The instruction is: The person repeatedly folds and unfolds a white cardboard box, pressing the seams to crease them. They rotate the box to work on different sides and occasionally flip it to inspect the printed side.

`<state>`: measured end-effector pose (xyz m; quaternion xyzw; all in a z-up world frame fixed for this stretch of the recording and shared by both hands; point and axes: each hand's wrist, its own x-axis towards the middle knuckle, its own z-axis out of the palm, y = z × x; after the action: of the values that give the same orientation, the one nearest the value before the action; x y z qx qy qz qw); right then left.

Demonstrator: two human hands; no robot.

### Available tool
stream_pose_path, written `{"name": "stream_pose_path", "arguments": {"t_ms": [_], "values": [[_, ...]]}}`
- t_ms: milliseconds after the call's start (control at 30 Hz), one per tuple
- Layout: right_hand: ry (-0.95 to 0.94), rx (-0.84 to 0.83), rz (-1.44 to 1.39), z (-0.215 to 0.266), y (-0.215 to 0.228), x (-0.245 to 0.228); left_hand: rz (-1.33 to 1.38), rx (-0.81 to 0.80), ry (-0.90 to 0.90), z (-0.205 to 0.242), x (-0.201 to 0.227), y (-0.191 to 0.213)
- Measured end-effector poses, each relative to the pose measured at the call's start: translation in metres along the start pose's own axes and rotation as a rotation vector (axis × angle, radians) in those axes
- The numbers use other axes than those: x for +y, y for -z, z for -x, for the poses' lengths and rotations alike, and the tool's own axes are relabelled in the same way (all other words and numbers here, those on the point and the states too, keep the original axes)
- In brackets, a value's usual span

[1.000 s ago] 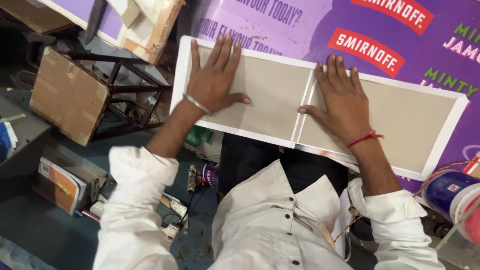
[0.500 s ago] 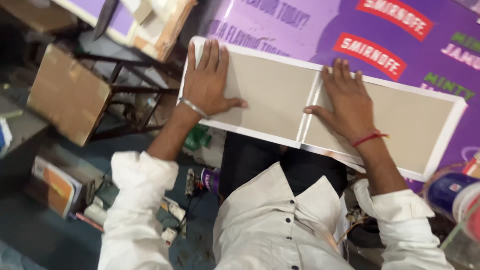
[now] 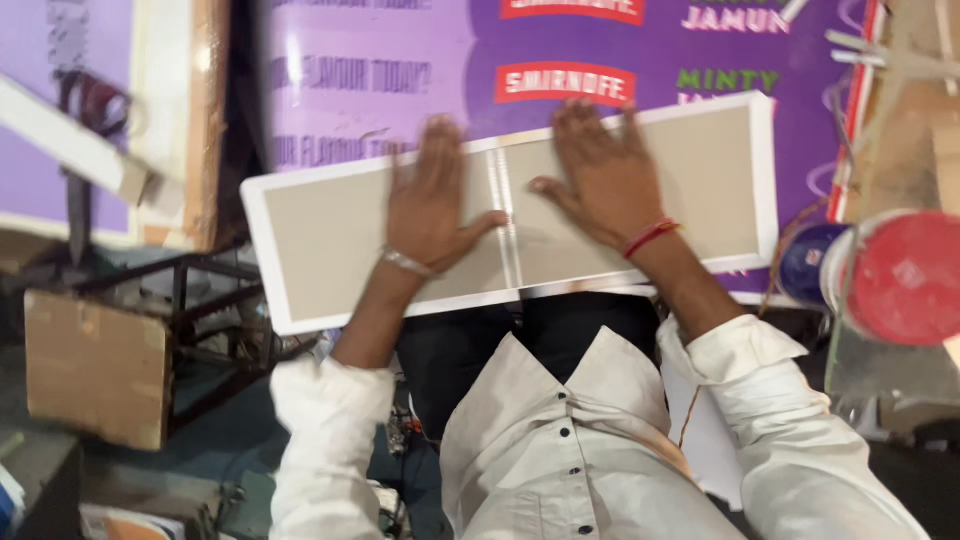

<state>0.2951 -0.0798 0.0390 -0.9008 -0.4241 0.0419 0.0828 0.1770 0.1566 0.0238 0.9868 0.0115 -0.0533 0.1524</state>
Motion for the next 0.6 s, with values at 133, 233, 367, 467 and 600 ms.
{"name": "stream_pose_path", "arguments": {"t_ms": [133,233,367,467,600], "values": [[-0.136,0.113,0.099,0.035,0.013,0.057,-0.205,-0.065,0.384,0.031,-0.051,0.023],[-0.16,0.137,0.051,0.056,0.004,0.07,-0.251,0.082,0.558,0.042,-0.057,0.033],[-0.143,0.226,0.042,0.045,-0.003,0.068,-0.161,0.04,0.504,0.001,0.001,0.009],[-0.176,0.175,-0.023,0.05,-0.004,0.069,0.038,0.179,0.106,-0.037,0.076,-0.036],[-0.14,0.183,-0.027,0.05,-0.001,0.07,0.076,0.116,-0.073,-0.064,0.126,-0.051]]}}
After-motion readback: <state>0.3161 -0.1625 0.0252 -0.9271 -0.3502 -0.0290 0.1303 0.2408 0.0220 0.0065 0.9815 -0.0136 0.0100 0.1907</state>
